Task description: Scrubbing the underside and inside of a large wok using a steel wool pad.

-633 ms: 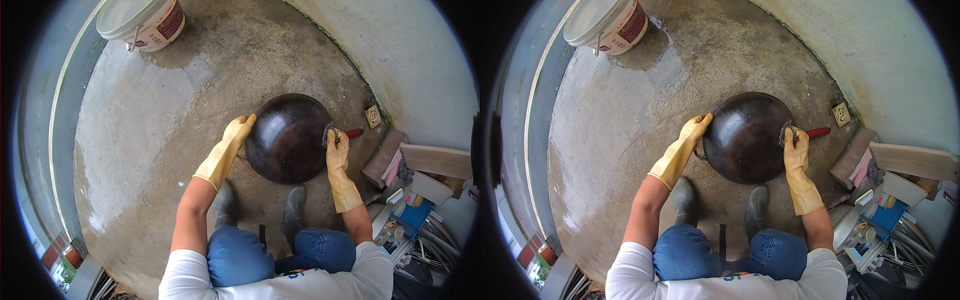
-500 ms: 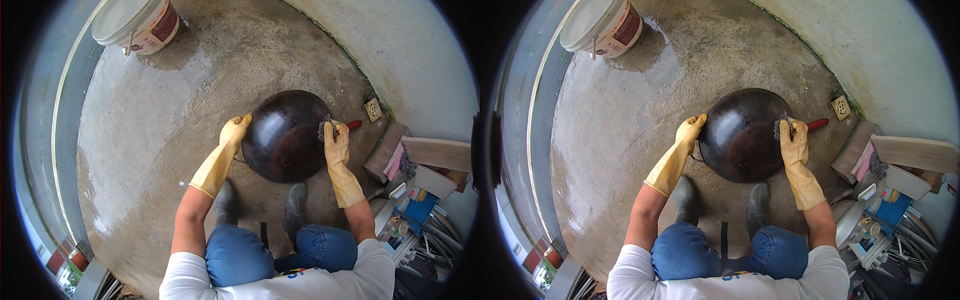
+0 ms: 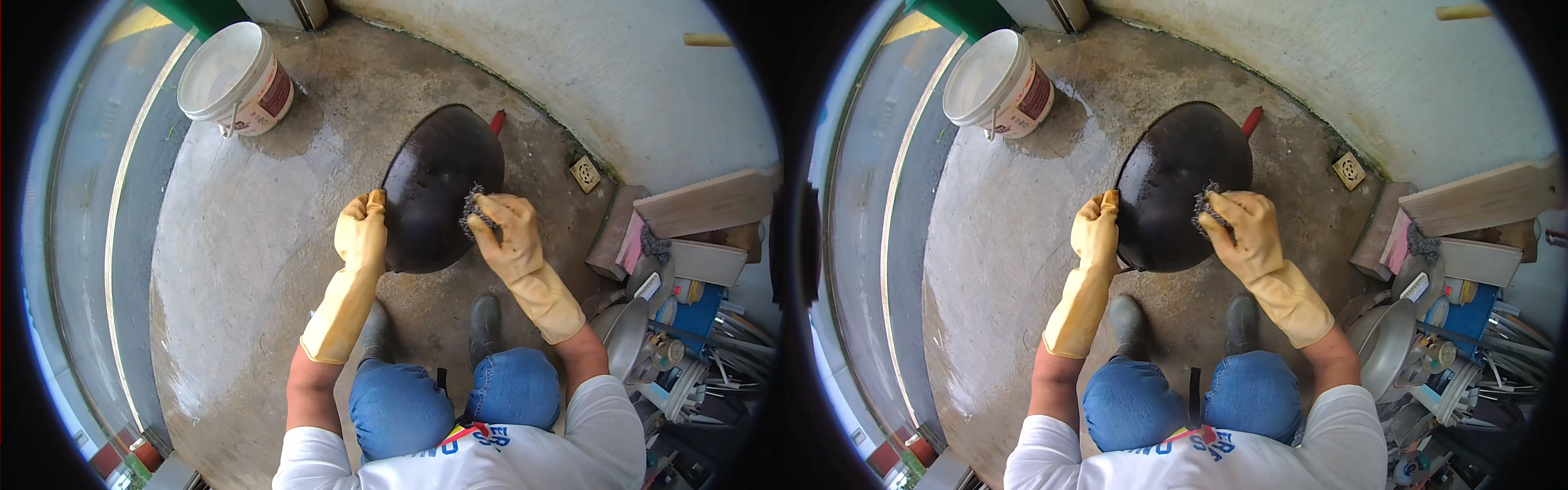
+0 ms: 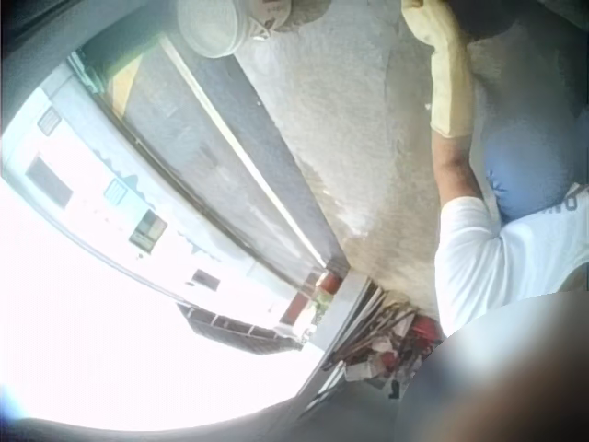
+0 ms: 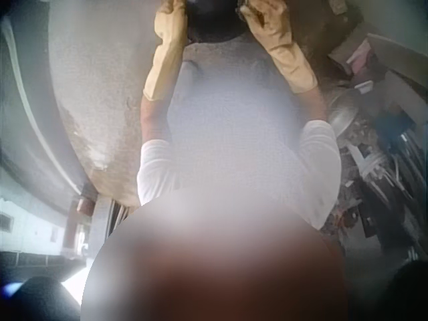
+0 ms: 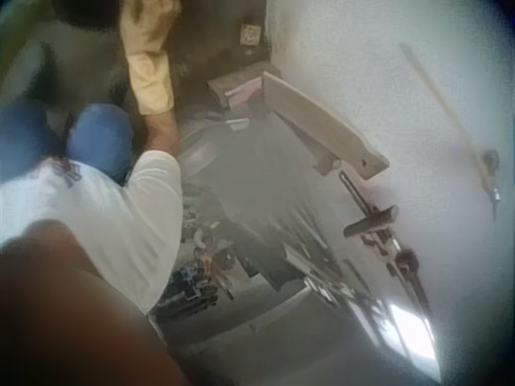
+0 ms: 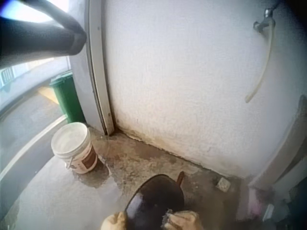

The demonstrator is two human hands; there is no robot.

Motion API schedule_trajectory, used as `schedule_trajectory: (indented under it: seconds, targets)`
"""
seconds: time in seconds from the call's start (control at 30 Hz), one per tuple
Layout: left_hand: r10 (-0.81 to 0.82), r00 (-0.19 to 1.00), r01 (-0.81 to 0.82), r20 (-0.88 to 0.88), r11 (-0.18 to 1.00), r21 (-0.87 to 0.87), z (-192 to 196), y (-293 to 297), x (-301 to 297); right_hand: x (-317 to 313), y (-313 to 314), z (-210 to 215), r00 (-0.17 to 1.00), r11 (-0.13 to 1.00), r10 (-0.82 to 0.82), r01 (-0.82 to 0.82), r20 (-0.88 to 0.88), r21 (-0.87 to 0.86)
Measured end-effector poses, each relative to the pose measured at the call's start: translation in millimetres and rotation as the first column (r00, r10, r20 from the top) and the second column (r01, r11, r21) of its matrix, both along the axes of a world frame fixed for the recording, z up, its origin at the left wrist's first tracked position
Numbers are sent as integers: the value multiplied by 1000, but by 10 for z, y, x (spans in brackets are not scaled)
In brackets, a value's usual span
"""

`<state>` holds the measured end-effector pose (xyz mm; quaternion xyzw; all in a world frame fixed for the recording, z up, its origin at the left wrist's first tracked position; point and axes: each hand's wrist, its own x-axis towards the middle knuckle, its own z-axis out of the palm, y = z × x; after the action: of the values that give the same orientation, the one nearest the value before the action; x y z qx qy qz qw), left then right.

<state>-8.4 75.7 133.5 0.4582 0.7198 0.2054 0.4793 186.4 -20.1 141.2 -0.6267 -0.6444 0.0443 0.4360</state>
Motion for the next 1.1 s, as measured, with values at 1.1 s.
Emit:
schedule_trajectory:
  seconds: [1.1]
  targets:
    - [118,983,-144,144,971,192,-332,-779,966,285,2,-354,910,915,-400,403,-109,0]
